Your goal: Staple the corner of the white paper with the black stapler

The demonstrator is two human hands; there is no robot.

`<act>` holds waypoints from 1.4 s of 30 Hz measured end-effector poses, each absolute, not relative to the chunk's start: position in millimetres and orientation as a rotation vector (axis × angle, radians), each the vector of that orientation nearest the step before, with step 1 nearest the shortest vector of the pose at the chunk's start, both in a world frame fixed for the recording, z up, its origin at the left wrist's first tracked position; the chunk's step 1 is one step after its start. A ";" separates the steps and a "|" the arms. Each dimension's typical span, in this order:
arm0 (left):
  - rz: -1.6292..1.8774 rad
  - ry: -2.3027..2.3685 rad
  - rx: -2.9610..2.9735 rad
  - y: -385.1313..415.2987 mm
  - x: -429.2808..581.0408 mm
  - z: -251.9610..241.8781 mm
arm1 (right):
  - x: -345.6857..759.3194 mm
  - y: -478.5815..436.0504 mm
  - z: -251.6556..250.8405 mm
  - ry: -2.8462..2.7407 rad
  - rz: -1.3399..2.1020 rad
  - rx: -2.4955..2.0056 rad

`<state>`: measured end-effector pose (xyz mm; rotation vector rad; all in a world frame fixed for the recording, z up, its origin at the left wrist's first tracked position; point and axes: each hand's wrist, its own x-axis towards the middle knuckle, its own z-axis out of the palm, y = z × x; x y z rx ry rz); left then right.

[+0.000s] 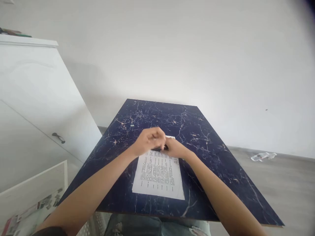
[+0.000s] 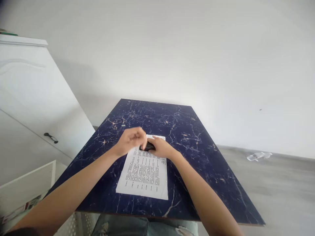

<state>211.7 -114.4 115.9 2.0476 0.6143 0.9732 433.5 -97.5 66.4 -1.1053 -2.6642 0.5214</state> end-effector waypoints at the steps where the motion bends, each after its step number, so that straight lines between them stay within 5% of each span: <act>1: 1.119 0.877 2.031 -100.1 208.4 103.7 | 441.4 -97.8 68.8 -2.632 0.528 -1.122; 5: 1.046 1.639 2.111 -77.7 207.5 38.7 | 484.8 -94.9 84.7 -2.424 0.618 -1.230; 9: 0.785 1.568 2.415 -75.1 208.3 5.6 | 545.3 -84.6 93.9 -2.268 0.556 -1.446; 15: 0.605 1.488 2.488 -70.7 210.8 6.3 | 591.5 -69.0 72.4 -2.303 0.492 -1.587; 42: 1.126 1.158 1.856 -62.0 201.8 16.1 | 561.0 -64.6 53.3 -2.398 0.426 -1.444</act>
